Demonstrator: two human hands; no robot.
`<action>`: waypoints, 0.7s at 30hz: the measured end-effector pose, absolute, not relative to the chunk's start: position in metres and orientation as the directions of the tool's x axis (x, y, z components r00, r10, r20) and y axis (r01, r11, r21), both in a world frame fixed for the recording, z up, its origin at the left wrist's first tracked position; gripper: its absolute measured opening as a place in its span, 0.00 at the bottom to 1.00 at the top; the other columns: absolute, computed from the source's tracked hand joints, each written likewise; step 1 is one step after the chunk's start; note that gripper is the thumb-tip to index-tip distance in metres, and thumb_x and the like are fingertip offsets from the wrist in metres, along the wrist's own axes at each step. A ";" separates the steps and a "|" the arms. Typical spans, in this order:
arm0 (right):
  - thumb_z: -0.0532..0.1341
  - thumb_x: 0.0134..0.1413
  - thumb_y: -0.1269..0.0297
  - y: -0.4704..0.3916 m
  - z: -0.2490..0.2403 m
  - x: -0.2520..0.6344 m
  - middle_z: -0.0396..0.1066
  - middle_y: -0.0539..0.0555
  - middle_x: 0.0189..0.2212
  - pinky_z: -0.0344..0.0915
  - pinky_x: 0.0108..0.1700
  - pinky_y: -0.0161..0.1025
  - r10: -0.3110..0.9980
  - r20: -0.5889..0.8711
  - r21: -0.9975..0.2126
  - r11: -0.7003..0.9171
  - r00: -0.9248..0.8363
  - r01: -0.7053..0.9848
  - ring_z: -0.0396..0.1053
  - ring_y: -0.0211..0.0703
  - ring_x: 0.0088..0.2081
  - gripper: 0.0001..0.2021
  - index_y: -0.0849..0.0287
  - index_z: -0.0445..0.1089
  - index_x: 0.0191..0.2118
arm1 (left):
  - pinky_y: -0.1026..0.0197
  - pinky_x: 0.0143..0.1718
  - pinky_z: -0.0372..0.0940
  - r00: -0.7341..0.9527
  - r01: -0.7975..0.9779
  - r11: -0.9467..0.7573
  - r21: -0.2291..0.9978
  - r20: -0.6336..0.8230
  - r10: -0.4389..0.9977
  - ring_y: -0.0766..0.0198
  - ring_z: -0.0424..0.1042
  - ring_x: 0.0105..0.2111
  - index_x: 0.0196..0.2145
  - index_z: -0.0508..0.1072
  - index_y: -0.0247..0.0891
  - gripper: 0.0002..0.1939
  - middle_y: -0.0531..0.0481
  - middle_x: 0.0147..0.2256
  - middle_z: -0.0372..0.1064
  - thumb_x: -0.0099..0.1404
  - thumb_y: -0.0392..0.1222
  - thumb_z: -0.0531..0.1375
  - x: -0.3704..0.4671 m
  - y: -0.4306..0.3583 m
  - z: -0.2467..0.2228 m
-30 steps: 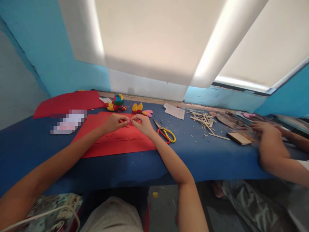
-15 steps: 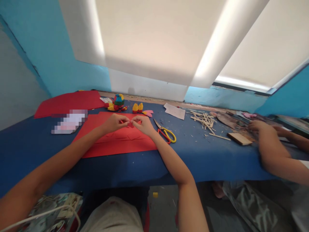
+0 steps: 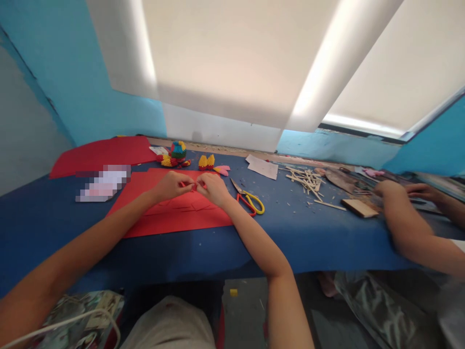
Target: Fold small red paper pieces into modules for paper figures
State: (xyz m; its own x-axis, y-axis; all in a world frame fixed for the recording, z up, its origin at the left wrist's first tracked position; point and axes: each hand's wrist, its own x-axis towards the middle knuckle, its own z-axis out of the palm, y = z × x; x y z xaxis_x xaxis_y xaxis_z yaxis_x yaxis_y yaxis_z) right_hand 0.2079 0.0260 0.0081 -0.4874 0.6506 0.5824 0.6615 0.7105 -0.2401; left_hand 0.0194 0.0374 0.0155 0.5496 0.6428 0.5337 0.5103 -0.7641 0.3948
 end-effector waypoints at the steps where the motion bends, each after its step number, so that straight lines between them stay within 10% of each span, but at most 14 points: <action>1: 0.57 0.56 0.67 0.025 0.009 0.208 0.70 0.53 0.29 0.59 0.36 0.38 0.621 0.593 -0.153 0.712 -0.513 0.685 0.65 0.41 0.32 0.04 0.60 0.66 0.31 | 0.68 0.23 0.55 0.536 0.509 -0.762 0.401 0.546 0.644 0.69 0.65 0.21 0.24 0.76 0.35 0.12 0.51 0.22 0.72 0.58 0.41 0.56 0.020 0.036 0.016; 6: 0.53 0.61 0.64 0.021 0.010 0.204 0.70 0.55 0.29 0.57 0.42 0.42 0.520 0.620 0.125 0.673 -0.587 0.729 0.65 0.44 0.34 0.10 0.60 0.68 0.32 | 0.69 0.24 0.57 0.432 0.472 -0.702 0.533 0.554 0.712 0.68 0.67 0.22 0.21 0.75 0.34 0.08 0.52 0.20 0.72 0.53 0.37 0.57 0.023 0.033 0.018; 14: 0.59 0.55 0.65 0.023 0.002 0.197 0.70 0.56 0.41 0.62 0.48 0.41 0.528 0.803 -0.294 0.755 -0.276 0.586 0.67 0.44 0.45 0.03 0.57 0.68 0.34 | 0.70 0.23 0.62 0.306 0.343 -0.649 0.679 0.572 0.761 0.67 0.70 0.22 0.25 0.76 0.34 0.09 0.51 0.24 0.74 0.55 0.38 0.57 0.028 0.035 0.013; 21: 0.59 0.55 0.64 0.018 0.006 0.197 0.71 0.55 0.42 0.59 0.50 0.44 0.417 0.872 -0.115 0.683 -0.257 0.721 0.67 0.45 0.46 0.05 0.56 0.71 0.31 | 0.68 0.23 0.65 0.280 0.238 -0.573 0.784 0.509 0.814 0.65 0.70 0.24 0.25 0.76 0.33 0.08 0.49 0.24 0.73 0.52 0.39 0.58 0.030 0.030 0.016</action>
